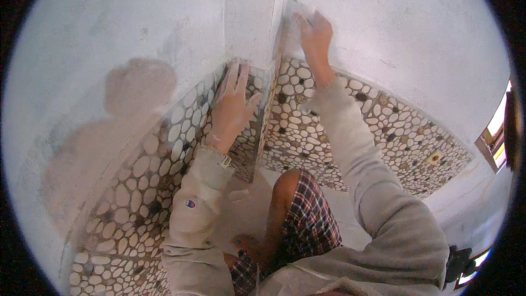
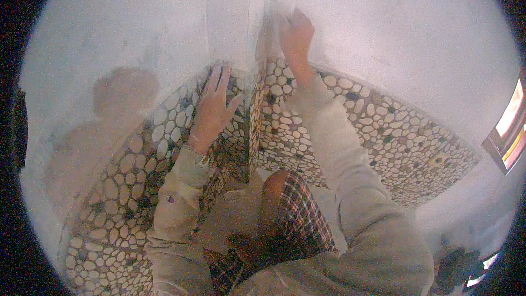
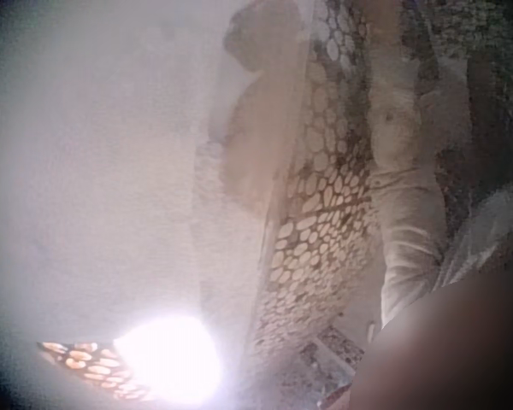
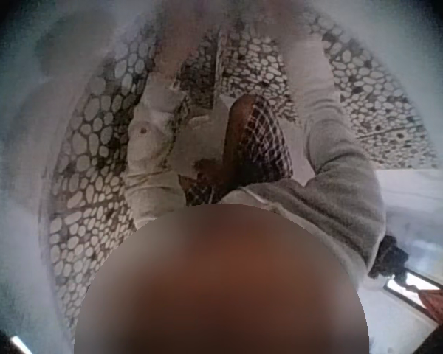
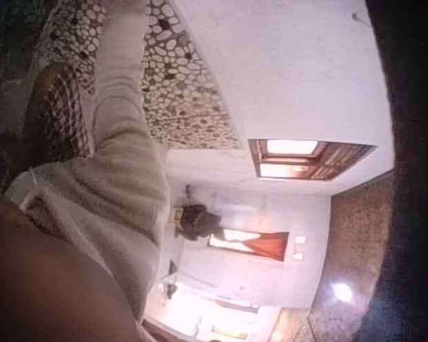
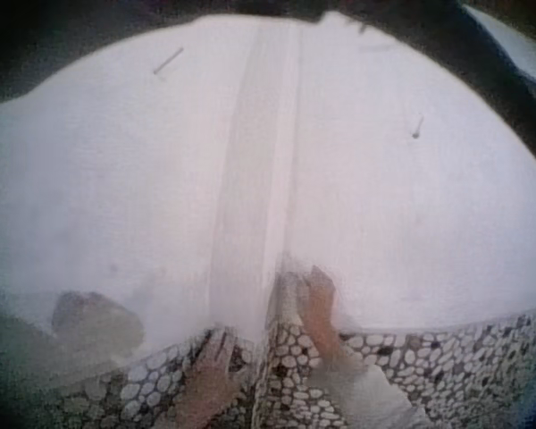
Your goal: The person sits on the floor and wipes a white wall section above a pebble-tiled lower wall using a white cloth. The person repeatedly rubs the wall surface with both hands, focusing on the area near a window.
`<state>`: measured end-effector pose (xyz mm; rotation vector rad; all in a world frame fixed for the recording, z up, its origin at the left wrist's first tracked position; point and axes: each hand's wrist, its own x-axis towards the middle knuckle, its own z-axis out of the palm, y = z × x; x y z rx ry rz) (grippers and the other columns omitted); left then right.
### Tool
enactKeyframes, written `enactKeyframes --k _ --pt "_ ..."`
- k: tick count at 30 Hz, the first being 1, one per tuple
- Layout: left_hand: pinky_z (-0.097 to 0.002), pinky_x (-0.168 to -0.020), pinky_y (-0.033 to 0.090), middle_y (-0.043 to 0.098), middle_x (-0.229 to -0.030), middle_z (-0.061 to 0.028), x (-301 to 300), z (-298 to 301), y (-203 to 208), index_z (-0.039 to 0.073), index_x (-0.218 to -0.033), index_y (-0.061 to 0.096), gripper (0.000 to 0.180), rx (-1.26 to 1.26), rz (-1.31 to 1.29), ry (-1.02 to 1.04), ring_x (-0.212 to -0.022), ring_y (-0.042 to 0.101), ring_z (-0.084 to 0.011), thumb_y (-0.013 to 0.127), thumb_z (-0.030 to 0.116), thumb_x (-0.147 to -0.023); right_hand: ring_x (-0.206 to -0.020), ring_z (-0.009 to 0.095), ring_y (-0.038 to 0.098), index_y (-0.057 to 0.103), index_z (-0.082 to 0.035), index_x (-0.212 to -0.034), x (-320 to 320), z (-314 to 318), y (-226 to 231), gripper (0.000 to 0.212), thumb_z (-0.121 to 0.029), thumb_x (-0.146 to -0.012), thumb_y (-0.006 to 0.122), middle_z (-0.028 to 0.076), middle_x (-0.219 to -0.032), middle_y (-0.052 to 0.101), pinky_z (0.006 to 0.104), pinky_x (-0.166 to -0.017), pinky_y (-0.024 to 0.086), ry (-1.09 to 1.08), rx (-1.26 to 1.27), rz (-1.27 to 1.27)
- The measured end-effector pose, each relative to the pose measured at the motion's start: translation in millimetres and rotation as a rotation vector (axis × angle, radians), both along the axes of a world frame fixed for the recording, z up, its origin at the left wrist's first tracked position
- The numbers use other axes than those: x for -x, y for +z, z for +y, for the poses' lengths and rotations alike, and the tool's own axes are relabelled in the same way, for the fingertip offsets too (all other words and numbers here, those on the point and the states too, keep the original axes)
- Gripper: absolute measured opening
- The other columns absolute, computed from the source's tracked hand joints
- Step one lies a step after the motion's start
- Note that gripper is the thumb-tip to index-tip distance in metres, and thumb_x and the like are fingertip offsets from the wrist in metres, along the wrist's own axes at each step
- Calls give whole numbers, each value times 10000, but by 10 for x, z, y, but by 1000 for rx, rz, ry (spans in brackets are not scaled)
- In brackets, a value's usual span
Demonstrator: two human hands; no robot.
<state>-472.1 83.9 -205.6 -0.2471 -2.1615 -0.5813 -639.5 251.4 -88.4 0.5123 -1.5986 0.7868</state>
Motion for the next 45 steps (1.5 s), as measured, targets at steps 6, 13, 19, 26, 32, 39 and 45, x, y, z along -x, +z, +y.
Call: enactKeyframes --k 6,13,19,26,32,39,45 --pt "-436 -1083 339 244 -1512 -213 -43 -9 55 100 -1488 211 812 -7 -157 -92 -1356 301 -412 677 206 -831 -810 407 617 645 -8 -867 27 -271 220 328 -333 -829 625 218 -810 644 498 -733 475 -172 43 8" --pt "-445 -1075 352 280 -1490 -228 3 -114 57 113 -1481 208 770 -21 -182 -166 -1330 330 -426 625 108 -833 -793 421 623 614 3 -866 79 -242 -71 303 -298 -828 620 209 -837 646 514 -724 485 -194 -68 -94" --pt "-462 -1032 400 334 -1454 -236 -41 -142 134 152 -1463 233 751 -85 -275 -182 -1267 405 -438 625 85 -826 -739 420 618 616 22 -845 135 -239 38 261 -231 -791 652 208 -793 644 497 -690 486 -235 -89 47" --pt "-459 -1050 388 289 -1491 -199 -28 -157 153 162 -1447 260 741 -126 -293 -230 -1299 360 -424 634 56 -817 -735 413 616 618 43 -786 354 -284 56 287 -239 -774 667 220 -803 640 470 -670 487 -222 27 359" --pt "-462 -1033 404 291 -1491 -201 -11 -168 142 168 -1441 267 745 -143 -267 -244 -1280 375 -439 637 35 -807 -710 406 613 633 52 -769 367 -217 263 302 -244 -759 693 224 -775 634 462 -646 474 -226 -7 205" --pt "-472 -1019 412 282 -1494 -198 -44 -153 156 164 -1442 265 748 -107 -247 -190 -1241 413 -448 625 31 -799 -674 415 594 574 48 -680 248 -317 -72 349 -272 -776 677 230 -699 603 485 -640 458 -134 21 230" --pt "-470 -1013 418 273 -1501 -188 22 -166 107 166 -1442 268 725 -93 -233 -216 -1248 410 -437 568 12 -800 -653 420 576 582 49 -729 471 -162 246 320 -248 -783 686 224 -721 605 495 -613 439 -183 -24 233"
